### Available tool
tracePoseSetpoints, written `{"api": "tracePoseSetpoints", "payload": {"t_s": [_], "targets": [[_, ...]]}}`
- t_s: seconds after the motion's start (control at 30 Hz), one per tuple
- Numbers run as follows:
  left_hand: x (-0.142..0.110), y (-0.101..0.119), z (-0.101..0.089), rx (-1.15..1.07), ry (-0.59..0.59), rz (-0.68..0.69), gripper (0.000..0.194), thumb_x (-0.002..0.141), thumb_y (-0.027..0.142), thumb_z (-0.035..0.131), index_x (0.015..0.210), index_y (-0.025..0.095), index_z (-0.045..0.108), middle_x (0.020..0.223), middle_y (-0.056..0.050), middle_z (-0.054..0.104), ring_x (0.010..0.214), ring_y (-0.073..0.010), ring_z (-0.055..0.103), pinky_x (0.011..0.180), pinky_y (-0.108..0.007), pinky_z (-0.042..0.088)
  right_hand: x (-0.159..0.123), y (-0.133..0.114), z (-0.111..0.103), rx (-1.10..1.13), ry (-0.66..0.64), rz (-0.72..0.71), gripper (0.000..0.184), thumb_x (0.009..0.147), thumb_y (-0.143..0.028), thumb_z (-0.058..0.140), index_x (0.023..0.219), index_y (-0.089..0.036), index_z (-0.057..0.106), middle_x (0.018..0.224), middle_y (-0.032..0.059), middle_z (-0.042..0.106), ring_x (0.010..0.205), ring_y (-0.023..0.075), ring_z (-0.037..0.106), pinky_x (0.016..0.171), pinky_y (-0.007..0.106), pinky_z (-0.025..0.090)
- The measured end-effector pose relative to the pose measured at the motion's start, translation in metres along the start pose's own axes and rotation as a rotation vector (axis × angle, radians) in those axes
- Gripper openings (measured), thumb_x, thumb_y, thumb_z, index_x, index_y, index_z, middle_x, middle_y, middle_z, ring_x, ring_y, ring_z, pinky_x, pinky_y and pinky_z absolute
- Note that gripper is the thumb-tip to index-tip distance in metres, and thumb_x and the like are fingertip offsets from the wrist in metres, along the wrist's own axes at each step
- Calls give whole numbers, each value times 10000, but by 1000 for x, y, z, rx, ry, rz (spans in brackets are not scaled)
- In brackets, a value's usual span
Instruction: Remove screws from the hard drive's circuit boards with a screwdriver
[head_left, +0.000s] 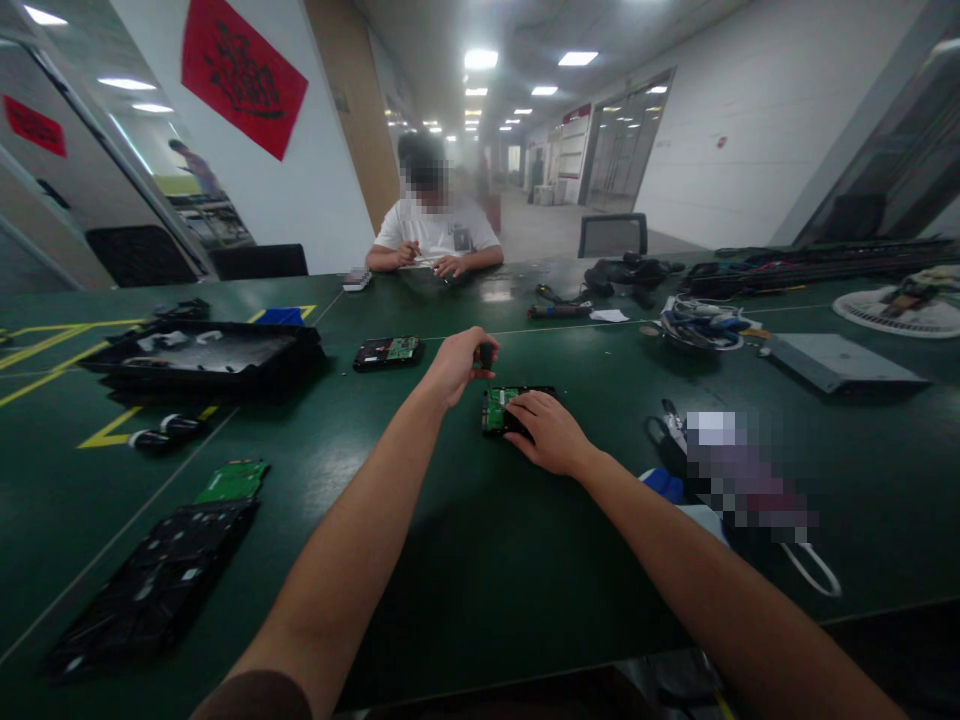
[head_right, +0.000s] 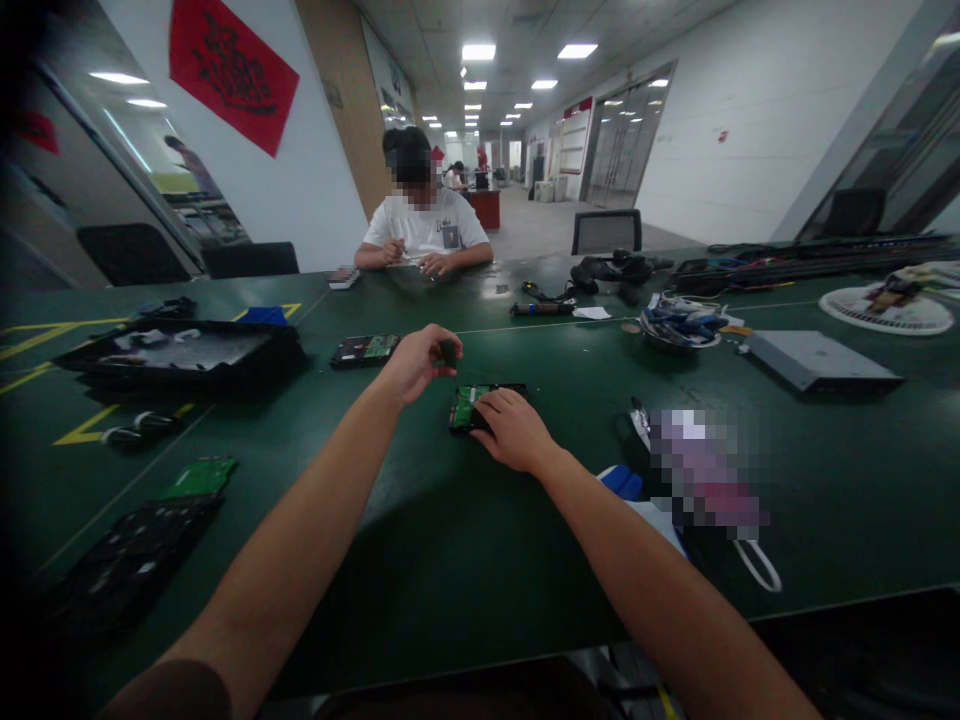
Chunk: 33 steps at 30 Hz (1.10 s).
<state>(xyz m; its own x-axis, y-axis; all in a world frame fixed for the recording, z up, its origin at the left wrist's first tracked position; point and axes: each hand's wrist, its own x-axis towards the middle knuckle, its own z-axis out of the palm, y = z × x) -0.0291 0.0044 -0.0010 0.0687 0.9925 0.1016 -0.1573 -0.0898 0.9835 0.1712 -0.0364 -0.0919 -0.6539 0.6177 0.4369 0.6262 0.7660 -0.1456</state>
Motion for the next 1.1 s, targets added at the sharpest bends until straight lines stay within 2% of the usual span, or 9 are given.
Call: {"api": "tracePoseSetpoints", "payload": {"t_s": [0.1,0.3,0.53,0.7,0.83,1.0,1.1], "targets": [[-1,2,0,30,-9,8,223,747,354,602,776,148,681,767,-87,652,733,-190,631,555,-262,513,0,0,1,-2,3,6,445,957,-394,572,1341,-169,587,1321,159,588,1262,311,508,1137,564,351],[3,-3,0,-86,-25,-65,213,742,342,636,846,157,614,790,-96,680,746,-210,663,615,-331,564,0,1,1,-12,9,1,441,959,-399,567,1329,-160,593,1312,157,595,1252,312,516,1136,554,359],[0,-2,0,46,16,45,242,763,370,607,784,141,682,785,-85,638,737,-182,614,543,-255,515,1,0,0,-9,-3,6,442,964,-400,560,1334,-162,591,1318,155,594,1254,310,514,1135,560,353],[0,-1,2,-16,-30,-25,247,759,368,624,869,148,643,798,-98,684,746,-202,657,576,-288,532,1,1,0,-10,-4,3,445,961,-401,569,1329,-151,592,1312,163,591,1253,307,514,1138,549,350],[1,-2,3,-63,-10,-42,221,744,344,634,859,159,595,830,-107,702,771,-216,680,580,-296,534,1,1,0,-5,-2,6,438,955,-394,581,1320,-151,596,1304,166,596,1251,308,513,1132,552,355],[2,-2,0,2,16,3,207,732,346,622,776,145,645,781,-75,656,706,-173,628,544,-258,509,0,1,0,-10,-1,0,448,955,-397,580,1321,-139,596,1305,166,595,1246,308,514,1131,537,362],[2,-2,0,-5,-7,-32,251,755,366,595,821,135,669,768,-86,656,718,-189,637,547,-269,514,0,2,1,-9,8,1,448,953,-397,584,1323,-145,595,1307,164,594,1246,310,514,1128,540,365]]}}
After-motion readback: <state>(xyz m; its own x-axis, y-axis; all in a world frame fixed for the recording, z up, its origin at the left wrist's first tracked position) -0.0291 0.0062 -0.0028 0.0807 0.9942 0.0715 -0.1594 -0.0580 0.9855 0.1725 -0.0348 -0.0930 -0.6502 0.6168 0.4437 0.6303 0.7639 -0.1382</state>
